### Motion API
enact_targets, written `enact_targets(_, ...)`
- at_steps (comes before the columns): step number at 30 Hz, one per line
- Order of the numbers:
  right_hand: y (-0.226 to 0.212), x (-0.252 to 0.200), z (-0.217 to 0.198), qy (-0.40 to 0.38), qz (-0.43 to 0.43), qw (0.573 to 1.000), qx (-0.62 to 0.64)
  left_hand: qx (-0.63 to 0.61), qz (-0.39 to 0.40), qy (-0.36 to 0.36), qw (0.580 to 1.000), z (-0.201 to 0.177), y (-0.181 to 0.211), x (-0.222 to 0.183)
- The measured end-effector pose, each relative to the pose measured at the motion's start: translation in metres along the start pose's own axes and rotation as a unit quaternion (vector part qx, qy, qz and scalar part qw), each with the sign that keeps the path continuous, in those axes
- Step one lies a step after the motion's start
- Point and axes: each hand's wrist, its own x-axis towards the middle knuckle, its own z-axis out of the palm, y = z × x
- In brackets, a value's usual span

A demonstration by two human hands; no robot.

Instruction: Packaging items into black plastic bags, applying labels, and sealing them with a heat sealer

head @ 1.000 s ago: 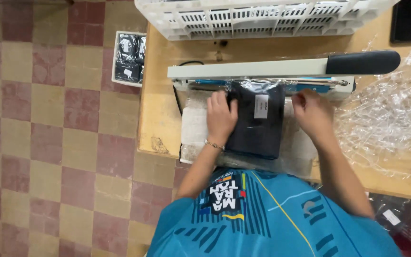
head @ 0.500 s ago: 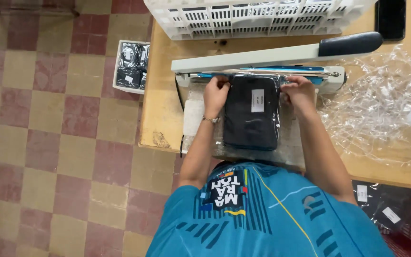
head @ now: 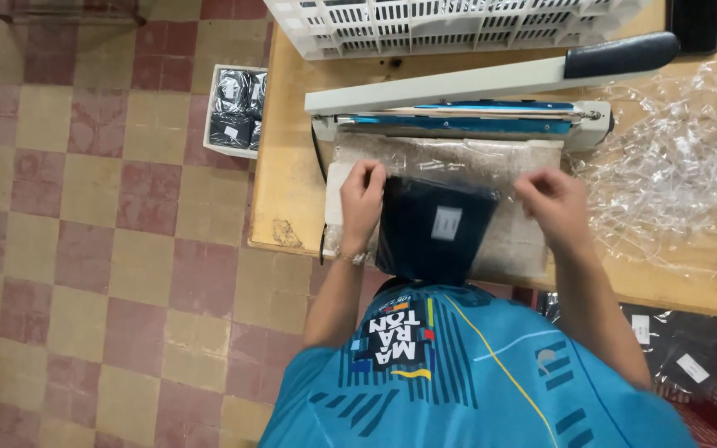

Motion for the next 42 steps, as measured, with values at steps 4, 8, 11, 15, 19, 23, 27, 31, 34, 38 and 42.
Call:
enact_targets(4, 0.081, 0.059, 0.013, 0.097, -0.008, 0.988, -0.124, 0.223, 0.094, 0.146, 0.959, 0.037, -0.082, 0.042)
enact_targets(8, 0.099, 0.092, 0.019, 0.145, 0.039, 0.969, -0.197, 0.323, 0.089, 0.174, 0.926, 0.052, -0.113, 0.07)
enact_targets(11, 0.118, 0.113, 0.014, 0.16, 0.012, 0.939, -0.303, 0.376, 0.072, 0.176, 0.907, 0.055, -0.12, 0.084)
enact_targets(15, 0.141, 0.142, 0.011, 0.173, 0.001, 0.911, -0.373, 0.41, 0.032, 0.162, 0.897, 0.06, -0.136, 0.103)
enact_targets(19, 0.15, 0.155, 0.013, 0.213, -0.031, 0.895, -0.391, 0.473, 0.068, 0.203, 0.855, 0.066, -0.149, 0.114)
enact_targets(23, 0.144, 0.154, 0.016, 0.221, -0.051, 0.892, -0.392, 0.493, 0.08, 0.203, 0.842, 0.065, -0.139, 0.116)
enact_targets(27, 0.152, 0.159, 0.015, 0.231, -0.09, 0.884, -0.397, 0.496, 0.1, 0.2, 0.839, 0.063, -0.139, 0.12)
enact_targets(31, 0.155, 0.16, 0.01, 0.22, -0.112, 0.882, -0.401, 0.497, 0.149, 0.21, 0.829, 0.06, -0.135, 0.115)
enact_targets(34, 0.162, 0.161, 0.006, 0.205, -0.078, 0.886, -0.409, 0.53, 0.235, 0.196, 0.791, 0.067, -0.08, 0.091)
enact_targets(38, 0.164, 0.163, 0.002, 0.194, -0.04, 0.887, -0.416, 0.474, 0.346, 0.027, 0.809, 0.108, -0.067, 0.058)
enact_targets(42, 0.154, 0.159, -0.005, 0.176, -0.052, 0.876, -0.446, 0.537, 0.312, -0.118, 0.775, 0.133, -0.063, 0.039)
